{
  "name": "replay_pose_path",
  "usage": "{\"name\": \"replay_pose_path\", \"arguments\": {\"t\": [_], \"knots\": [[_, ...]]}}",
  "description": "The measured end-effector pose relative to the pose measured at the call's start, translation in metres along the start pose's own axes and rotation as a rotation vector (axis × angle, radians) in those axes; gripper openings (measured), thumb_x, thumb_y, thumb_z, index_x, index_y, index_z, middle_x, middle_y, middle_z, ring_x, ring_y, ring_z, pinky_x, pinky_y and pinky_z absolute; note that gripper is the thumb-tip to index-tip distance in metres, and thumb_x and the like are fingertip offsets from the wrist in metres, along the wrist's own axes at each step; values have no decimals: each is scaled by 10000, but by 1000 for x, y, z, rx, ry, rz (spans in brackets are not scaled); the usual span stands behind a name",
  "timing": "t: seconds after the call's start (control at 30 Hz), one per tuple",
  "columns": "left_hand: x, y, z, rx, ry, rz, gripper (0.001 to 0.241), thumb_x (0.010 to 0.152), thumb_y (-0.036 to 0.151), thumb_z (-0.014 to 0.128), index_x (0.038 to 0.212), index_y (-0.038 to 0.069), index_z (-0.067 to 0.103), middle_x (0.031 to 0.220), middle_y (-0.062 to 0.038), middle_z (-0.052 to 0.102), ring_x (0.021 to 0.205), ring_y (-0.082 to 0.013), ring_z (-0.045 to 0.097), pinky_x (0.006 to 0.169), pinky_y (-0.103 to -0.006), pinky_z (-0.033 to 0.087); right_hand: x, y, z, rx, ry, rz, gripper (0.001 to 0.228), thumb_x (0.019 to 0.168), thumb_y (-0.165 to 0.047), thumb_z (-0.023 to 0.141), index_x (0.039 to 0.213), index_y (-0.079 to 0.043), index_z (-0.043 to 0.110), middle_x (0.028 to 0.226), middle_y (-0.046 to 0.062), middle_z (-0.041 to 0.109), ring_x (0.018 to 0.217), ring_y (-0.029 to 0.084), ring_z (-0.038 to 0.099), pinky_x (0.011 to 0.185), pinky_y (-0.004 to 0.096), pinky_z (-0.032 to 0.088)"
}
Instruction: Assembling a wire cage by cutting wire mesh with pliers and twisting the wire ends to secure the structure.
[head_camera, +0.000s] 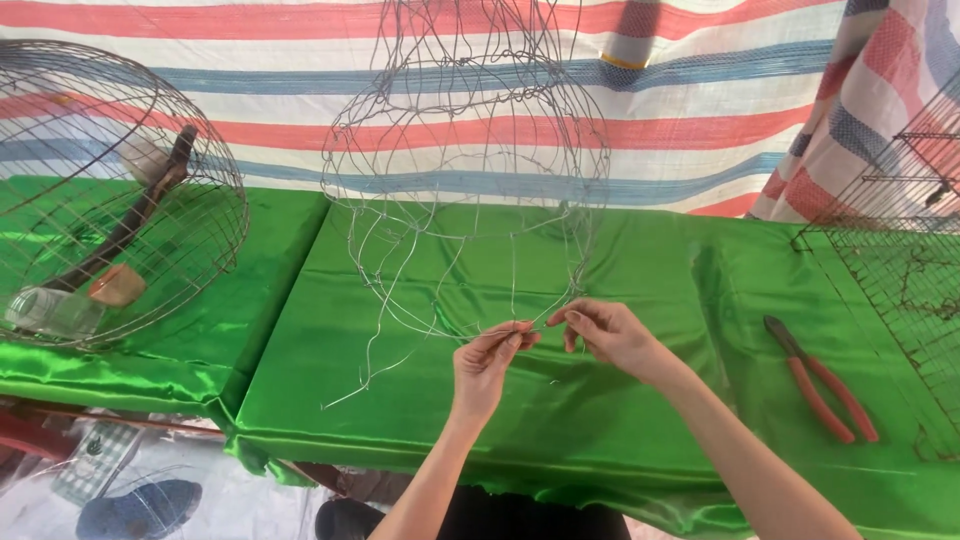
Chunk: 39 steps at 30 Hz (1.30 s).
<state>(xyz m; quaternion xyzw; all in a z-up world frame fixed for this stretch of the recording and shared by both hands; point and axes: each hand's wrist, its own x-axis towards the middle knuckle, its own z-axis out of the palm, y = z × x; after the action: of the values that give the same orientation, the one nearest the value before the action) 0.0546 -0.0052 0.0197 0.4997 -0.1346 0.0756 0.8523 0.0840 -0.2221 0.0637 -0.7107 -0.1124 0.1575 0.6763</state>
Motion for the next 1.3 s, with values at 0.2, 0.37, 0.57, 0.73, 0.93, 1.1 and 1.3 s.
{"name": "replay_pose_path", "arguments": {"t": [0.2, 0.37, 0.57, 0.73, 0.93, 1.1, 1.3], "knots": [[4, 0, -7, 9, -3, -9, 212, 932, -69, 644, 1117, -55, 747, 1084, -211, 782, 929, -319, 769, 857, -409, 636, -14, -15, 6, -550, 357, 101, 337, 985, -243, 636, 1319, -279, 645, 1127, 107, 751, 987, 316, 772, 862, 428, 637], [4, 5, 3, 16, -12, 16, 188, 934, -67, 647, 1092, -66, 748, 1060, -210, 785, 914, -299, 772, 838, -395, 642, -29, -58, 46, -537, 528, -348, 203, 1010, -113, 599, 1185, -102, 700, 943, 83, 727, 457, 124, 524, 461, 260, 470], [0, 13, 5, 52, -23, 9, 185, 938, -59, 647, 1093, -64, 747, 1057, -190, 789, 906, -265, 768, 834, -391, 643, 9, -77, 73, -58, 232, -226, 367, 1048, -270, 504, 1264, -23, 670, 891, 147, 764, 385, 107, 531, 373, 249, 493], [3, 11, 1, 58, -20, 12, 178, 933, -63, 649, 1081, -68, 748, 1051, -185, 793, 899, -258, 770, 835, -402, 645, 21, -82, 63, 140, 157, 13, 564, 1051, -467, 444, 1098, 10, 740, 944, 212, 778, 428, 168, 608, 370, 281, 512], [0, 12, 6, 3, -11, 19, 172, 934, -64, 649, 1083, -79, 735, 1038, -202, 790, 893, -283, 775, 831, -417, 652, 29, -103, 54, 197, 85, 139, 680, 1019, -572, 424, 1145, 37, 699, 1023, 252, 745, 516, 226, 664, 377, 304, 548], [-4, 10, -2, -76, -126, -24, 210, 980, 18, 648, 1182, 4, 702, 1087, -168, 764, 1003, -289, 766, 963, -378, 625, 31, -132, 52, 111, 96, 369, 685, 1016, -517, 390, 941, 94, 689, 910, 298, 765, 638, 376, 722, 498, 361, 577], [-4, 5, 0, -101, -134, 2, 210, 984, 1, 642, 1186, -2, 700, 1111, -162, 757, 996, -304, 767, 953, -381, 632, 37, -159, 51, 10, 57, 465, 897, 1002, -627, 243, 907, 128, 716, 891, 350, 776, 676, 431, 740, 570, 402, 609]]}}
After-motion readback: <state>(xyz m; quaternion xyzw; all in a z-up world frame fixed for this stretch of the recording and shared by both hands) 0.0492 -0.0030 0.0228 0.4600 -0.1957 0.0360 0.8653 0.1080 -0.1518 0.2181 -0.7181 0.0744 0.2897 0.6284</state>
